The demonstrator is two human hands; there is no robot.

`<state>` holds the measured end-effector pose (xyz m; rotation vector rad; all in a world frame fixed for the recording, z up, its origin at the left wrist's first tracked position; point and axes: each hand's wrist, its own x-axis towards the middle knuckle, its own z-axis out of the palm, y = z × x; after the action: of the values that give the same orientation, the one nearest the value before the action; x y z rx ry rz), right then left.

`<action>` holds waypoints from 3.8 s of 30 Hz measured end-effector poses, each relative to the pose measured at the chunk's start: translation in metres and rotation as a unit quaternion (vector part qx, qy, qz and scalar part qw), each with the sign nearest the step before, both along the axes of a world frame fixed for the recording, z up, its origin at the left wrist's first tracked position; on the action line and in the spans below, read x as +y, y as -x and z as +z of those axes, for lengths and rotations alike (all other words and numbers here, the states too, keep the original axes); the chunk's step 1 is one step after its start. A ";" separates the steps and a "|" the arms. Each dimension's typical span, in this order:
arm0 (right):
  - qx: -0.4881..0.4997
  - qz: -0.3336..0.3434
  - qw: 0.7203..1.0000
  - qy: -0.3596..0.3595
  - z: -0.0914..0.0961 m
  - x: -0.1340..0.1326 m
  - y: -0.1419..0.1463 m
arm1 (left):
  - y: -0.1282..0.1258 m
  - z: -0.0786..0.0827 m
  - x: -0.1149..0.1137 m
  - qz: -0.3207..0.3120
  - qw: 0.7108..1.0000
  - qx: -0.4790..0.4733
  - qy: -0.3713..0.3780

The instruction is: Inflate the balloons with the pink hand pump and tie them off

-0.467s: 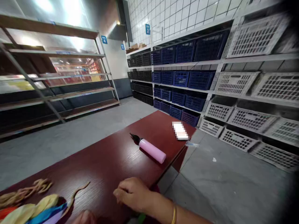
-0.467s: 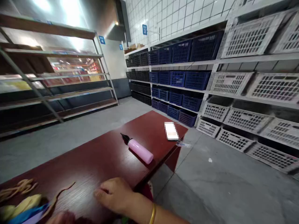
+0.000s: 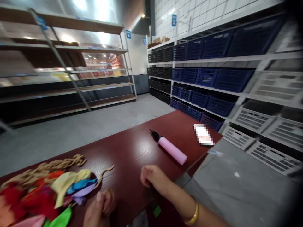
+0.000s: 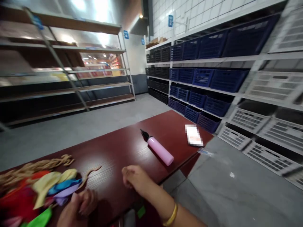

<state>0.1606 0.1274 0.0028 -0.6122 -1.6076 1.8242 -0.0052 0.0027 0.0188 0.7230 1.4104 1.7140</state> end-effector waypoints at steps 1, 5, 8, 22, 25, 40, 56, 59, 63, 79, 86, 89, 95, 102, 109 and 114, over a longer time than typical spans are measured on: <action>0.000 -0.013 1.000 -0.010 0.013 0.005 0.004 | 0.002 0.011 0.002 -0.003 1.000 -0.005 -0.022; 0.041 -0.022 0.991 -0.127 0.095 0.031 0.025 | 0.016 0.088 0.017 0.008 0.990 0.040 -0.135; 0.083 0.016 0.988 -0.130 0.154 0.045 0.045 | 0.026 0.154 0.032 0.037 0.978 0.078 -0.192; 0.090 0.045 0.995 -0.027 0.168 0.045 0.099 | 0.036 0.164 0.054 -0.014 0.976 0.066 -0.206; 0.051 0.037 0.997 -0.034 0.140 0.037 0.110 | 0.031 0.127 0.037 -0.015 0.987 0.049 -0.152; -0.249 0.059 0.830 -0.496 0.057 -0.037 0.188 | 0.048 0.017 -0.072 0.037 0.990 -0.130 -0.041; -0.319 0.061 0.843 -0.428 0.064 -0.033 0.208 | 0.078 0.026 -0.076 0.205 0.964 -0.157 -0.061; -0.267 0.074 0.862 -0.424 0.070 -0.026 0.191 | 0.073 0.031 -0.061 0.149 0.963 -0.224 -0.011; -0.185 0.073 0.894 -0.402 0.077 -0.020 0.169 | 0.062 0.037 -0.038 0.072 0.954 -0.287 -0.049; -0.544 -0.264 0.660 -0.445 0.053 0.045 -0.064 | 0.011 0.045 0.025 0.050 0.851 -0.518 -0.065; -0.594 -0.219 0.677 -0.376 0.032 0.061 -0.091 | 0.007 0.056 0.051 0.054 0.849 -0.522 -0.055; -0.500 -0.196 0.751 -0.384 0.044 0.040 -0.088 | 0.018 0.062 0.057 0.060 0.877 -0.475 -0.048; -0.356 -0.077 0.851 -0.378 0.055 -0.020 -0.081 | 0.038 0.071 0.063 0.057 0.937 -0.335 -0.080; -0.335 -0.052 0.874 -0.348 0.053 -0.038 -0.066 | 0.038 0.076 0.062 0.031 0.958 -0.271 -0.090; -0.328 -0.038 0.876 -0.352 0.055 -0.039 -0.059 | 0.037 0.076 0.053 -0.018 0.975 -0.201 -0.093; -0.323 -0.048 0.872 -0.366 0.051 -0.043 -0.054 | 0.035 0.078 0.048 -0.037 0.984 -0.155 -0.080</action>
<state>0.2141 0.0842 0.0540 -0.9554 -2.4499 0.8130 -0.0402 0.0503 0.0971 0.5566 1.0304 1.8068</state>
